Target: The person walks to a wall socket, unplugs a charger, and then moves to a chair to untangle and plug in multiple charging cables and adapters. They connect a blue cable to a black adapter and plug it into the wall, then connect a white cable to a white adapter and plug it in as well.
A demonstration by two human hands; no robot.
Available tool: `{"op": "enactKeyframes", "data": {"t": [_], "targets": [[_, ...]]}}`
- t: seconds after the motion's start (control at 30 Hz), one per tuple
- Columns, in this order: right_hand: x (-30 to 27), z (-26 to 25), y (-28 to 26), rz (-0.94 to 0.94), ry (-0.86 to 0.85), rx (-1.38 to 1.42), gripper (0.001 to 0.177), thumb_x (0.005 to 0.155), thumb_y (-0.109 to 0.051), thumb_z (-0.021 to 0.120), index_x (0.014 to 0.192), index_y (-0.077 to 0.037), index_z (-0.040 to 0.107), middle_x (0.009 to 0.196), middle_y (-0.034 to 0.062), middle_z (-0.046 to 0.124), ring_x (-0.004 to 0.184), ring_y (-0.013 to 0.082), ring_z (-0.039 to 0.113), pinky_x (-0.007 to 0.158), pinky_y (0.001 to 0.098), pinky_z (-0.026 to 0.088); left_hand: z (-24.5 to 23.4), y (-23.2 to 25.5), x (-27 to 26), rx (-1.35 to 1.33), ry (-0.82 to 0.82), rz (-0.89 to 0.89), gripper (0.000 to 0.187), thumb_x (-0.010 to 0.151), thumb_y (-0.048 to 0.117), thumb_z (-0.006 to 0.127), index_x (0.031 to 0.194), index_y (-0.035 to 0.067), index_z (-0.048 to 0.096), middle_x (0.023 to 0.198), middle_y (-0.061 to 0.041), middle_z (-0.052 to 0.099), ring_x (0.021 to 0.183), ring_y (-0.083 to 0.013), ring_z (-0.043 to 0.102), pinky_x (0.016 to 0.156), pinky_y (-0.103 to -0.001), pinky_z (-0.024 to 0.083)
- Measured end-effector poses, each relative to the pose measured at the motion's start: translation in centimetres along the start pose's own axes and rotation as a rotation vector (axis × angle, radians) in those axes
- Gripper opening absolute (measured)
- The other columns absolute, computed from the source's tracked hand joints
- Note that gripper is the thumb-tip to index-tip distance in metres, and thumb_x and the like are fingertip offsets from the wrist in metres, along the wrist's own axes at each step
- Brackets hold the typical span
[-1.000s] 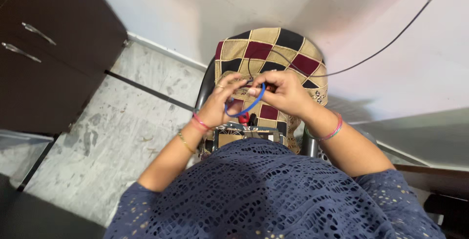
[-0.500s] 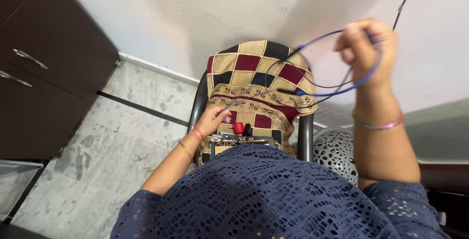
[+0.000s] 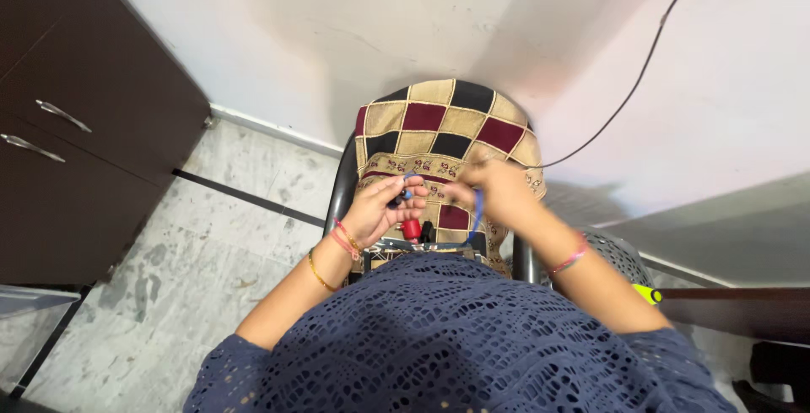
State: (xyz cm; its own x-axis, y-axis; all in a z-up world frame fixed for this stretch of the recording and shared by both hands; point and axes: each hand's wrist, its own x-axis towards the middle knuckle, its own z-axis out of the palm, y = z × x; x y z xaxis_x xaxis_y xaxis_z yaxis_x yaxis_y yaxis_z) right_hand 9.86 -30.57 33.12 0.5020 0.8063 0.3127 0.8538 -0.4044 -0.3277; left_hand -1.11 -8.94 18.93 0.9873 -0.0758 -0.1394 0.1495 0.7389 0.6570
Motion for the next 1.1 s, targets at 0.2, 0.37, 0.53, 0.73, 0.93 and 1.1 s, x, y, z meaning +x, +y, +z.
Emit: {"op": "enactKeyframes", "data": {"t": [0.2, 0.37, 0.53, 0.73, 0.93, 1.1], "targets": [[-0.2, 2.1, -2.0, -0.205, 0.010, 0.144, 0.026, 0.083, -0.032, 0.084, 0.097, -0.013, 0.071, 0.096, 0.0047, 0.070, 0.076, 0.0240, 0.072, 0.061, 0.0377, 0.055, 0.9, 0.3, -0.6, 0.118, -0.136, -0.022, 0.039, 0.108, 0.011, 0.050, 0.143, -0.007, 0.053, 0.121, -0.010, 0.067, 0.098, -0.0146, 0.065, 0.091, -0.033, 0.057], [-0.4, 2.2, -1.8, -0.308, 0.059, 0.184, 0.027, 0.083, -0.024, 0.082, 0.105, -0.016, 0.068, 0.099, 0.0019, 0.068, 0.080, 0.0220, 0.072, 0.064, 0.0358, 0.055, 1.5, 0.6, -1.1, 0.194, -0.252, -0.041, 0.045, 0.108, 0.011, 0.052, 0.151, -0.001, 0.050, 0.113, -0.005, 0.066, 0.091, -0.0100, 0.062, 0.085, -0.029, 0.055], [-0.6, 1.9, -2.0, -0.333, 0.093, 0.103, 0.032, 0.076, -0.017, 0.083, 0.106, -0.015, 0.072, 0.100, 0.0039, 0.068, 0.075, 0.0235, 0.069, 0.057, 0.0359, 0.052, 3.0, 1.9, -1.8, 0.406, -0.307, -0.016, 0.052, 0.104, 0.008, 0.054, 0.154, 0.002, 0.043, 0.115, -0.002, 0.066, 0.099, -0.0070, 0.062, 0.089, -0.026, 0.054], [-0.8, 1.6, -1.7, -0.368, 0.150, 0.157, 0.025, 0.077, -0.011, 0.082, 0.101, -0.015, 0.076, 0.099, 0.0020, 0.069, 0.073, 0.0199, 0.069, 0.059, 0.0332, 0.053, 3.4, 2.9, -2.2, 0.414, -0.353, 0.046, 0.053, 0.105, 0.009, 0.055, 0.157, 0.002, 0.044, 0.127, -0.005, 0.065, 0.106, -0.0085, 0.062, 0.095, -0.026, 0.052], [-1.2, 1.7, -2.5, -0.276, 0.176, 0.318, 0.017, 0.081, -0.009, 0.080, 0.097, -0.009, 0.074, 0.094, 0.0029, 0.068, 0.078, 0.0208, 0.070, 0.066, 0.0314, 0.056, 2.7, 2.3, -2.8, 0.411, -0.177, 0.092, 0.041, 0.103, 0.013, 0.057, 0.141, -0.001, 0.058, 0.126, -0.008, 0.070, 0.108, -0.0134, 0.070, 0.096, -0.032, 0.058], [-1.2, 1.7, -2.4, -0.253, 0.171, 0.378, 0.014, 0.081, -0.007, 0.080, 0.093, -0.009, 0.073, 0.092, 0.0030, 0.068, 0.082, 0.0211, 0.071, 0.069, 0.0320, 0.056, 1.8, 1.5, -2.4, 0.400, -0.116, 0.128, 0.030, 0.103, 0.013, 0.062, 0.128, -0.004, 0.066, 0.110, -0.006, 0.072, 0.097, -0.0138, 0.070, 0.090, -0.032, 0.060]]}}
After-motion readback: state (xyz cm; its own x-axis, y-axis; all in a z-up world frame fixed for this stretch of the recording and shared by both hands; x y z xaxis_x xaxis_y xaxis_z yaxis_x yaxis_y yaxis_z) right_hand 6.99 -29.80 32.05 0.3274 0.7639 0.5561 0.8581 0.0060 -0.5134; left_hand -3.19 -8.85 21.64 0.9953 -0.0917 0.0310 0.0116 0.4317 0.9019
